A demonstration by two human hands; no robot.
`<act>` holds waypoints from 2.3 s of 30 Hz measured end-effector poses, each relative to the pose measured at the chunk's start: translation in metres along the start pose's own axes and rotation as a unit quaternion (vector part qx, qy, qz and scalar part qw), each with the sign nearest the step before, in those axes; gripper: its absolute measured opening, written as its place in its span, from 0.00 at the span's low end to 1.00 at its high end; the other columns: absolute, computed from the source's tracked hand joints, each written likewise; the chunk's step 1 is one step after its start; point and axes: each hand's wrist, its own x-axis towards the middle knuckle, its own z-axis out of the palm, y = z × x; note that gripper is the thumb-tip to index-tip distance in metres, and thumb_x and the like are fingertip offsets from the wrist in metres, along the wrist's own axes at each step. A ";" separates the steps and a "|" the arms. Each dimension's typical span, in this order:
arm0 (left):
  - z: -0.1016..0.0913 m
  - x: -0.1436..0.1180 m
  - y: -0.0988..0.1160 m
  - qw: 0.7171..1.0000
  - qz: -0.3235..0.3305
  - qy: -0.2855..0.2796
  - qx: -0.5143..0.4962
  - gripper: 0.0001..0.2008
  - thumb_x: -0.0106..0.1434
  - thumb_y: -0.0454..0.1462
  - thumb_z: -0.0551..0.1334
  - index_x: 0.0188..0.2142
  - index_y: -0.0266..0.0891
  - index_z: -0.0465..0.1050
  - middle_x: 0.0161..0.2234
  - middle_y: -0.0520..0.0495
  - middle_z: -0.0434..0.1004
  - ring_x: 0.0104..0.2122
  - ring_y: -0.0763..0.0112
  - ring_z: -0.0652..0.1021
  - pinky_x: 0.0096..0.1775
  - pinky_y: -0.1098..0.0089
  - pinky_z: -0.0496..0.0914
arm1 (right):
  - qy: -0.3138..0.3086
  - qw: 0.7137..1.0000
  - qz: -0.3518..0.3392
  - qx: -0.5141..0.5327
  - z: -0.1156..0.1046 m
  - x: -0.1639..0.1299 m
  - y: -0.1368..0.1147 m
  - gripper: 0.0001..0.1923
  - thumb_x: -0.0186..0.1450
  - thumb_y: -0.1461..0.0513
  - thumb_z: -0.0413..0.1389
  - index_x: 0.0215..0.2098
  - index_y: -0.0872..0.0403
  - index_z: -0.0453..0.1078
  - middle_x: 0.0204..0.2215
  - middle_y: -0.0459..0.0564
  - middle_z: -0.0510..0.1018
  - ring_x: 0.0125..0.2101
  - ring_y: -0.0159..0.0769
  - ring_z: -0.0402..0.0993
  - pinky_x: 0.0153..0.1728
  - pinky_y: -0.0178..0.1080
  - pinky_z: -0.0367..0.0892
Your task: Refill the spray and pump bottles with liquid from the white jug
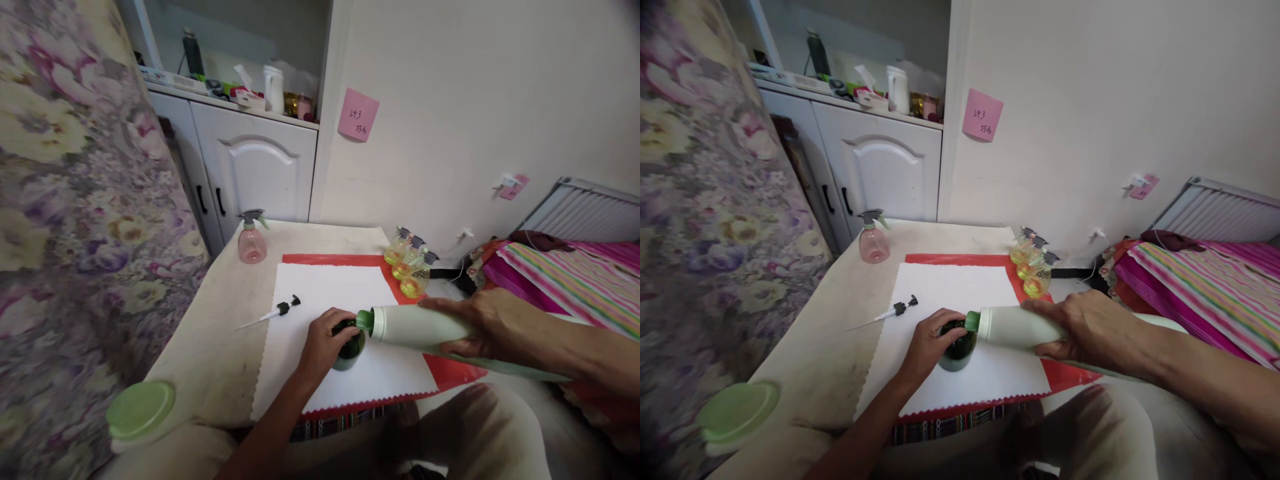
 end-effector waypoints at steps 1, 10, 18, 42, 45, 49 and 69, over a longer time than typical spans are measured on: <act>0.000 0.000 0.000 1.000 0.001 0.000 0.000 0.08 0.56 0.32 0.64 0.36 0.43 0.78 0.36 0.50 0.78 0.38 0.67 0.77 0.43 0.70 0.68 | 0.002 1.000 -0.001 -0.002 0.000 0.000 0.000 0.30 0.63 0.49 0.56 0.60 0.50 0.61 0.21 0.47 0.78 0.20 0.35 0.76 0.22 0.33 0.59; 0.001 -0.001 0.000 1.000 -0.004 -0.002 -0.005 0.08 0.57 0.33 0.64 0.36 0.43 0.78 0.36 0.50 0.78 0.38 0.67 0.77 0.43 0.70 0.68 | 0.009 1.000 0.001 0.003 -0.002 0.000 -0.001 0.29 0.63 0.49 0.56 0.59 0.50 0.63 0.21 0.47 0.79 0.20 0.34 0.75 0.22 0.32 0.58; 0.001 -0.001 -0.002 1.000 -0.004 0.000 -0.010 0.08 0.57 0.33 0.64 0.37 0.44 0.78 0.36 0.50 0.78 0.38 0.67 0.77 0.43 0.69 0.68 | 0.009 1.000 -0.008 0.016 -0.002 0.000 -0.001 0.30 0.63 0.50 0.56 0.60 0.51 0.62 0.21 0.47 0.79 0.19 0.33 0.74 0.21 0.32 0.57; 0.001 0.000 -0.004 1.000 0.003 0.004 -0.002 0.08 0.57 0.34 0.64 0.37 0.44 0.78 0.36 0.49 0.78 0.39 0.66 0.77 0.43 0.68 0.69 | 0.007 1.000 -0.001 0.022 -0.005 0.000 -0.003 0.29 0.62 0.52 0.57 0.60 0.51 0.63 0.21 0.47 0.78 0.19 0.35 0.74 0.21 0.34 0.57; 0.001 -0.001 -0.004 1.000 0.007 0.005 0.001 0.08 0.57 0.34 0.64 0.37 0.44 0.78 0.36 0.50 0.78 0.38 0.66 0.77 0.43 0.68 0.69 | 0.008 1.000 -0.003 0.019 -0.006 0.000 -0.003 0.29 0.63 0.51 0.56 0.60 0.52 0.63 0.21 0.47 0.78 0.19 0.35 0.74 0.21 0.34 0.57; 0.001 -0.001 -0.004 1.000 0.009 0.004 0.001 0.08 0.57 0.35 0.64 0.37 0.44 0.78 0.36 0.49 0.79 0.38 0.66 0.77 0.43 0.67 0.69 | 0.002 1.000 0.004 0.021 -0.005 0.001 -0.004 0.28 0.63 0.51 0.56 0.59 0.51 0.64 0.21 0.47 0.78 0.19 0.35 0.74 0.22 0.34 0.58; 0.000 -0.001 0.000 1.000 0.001 -0.006 0.001 0.08 0.57 0.34 0.64 0.37 0.44 0.78 0.36 0.49 0.78 0.38 0.66 0.77 0.43 0.68 0.69 | 0.008 1.000 0.005 0.021 -0.003 0.000 -0.003 0.29 0.62 0.50 0.57 0.59 0.51 0.63 0.21 0.47 0.79 0.19 0.35 0.74 0.21 0.34 0.57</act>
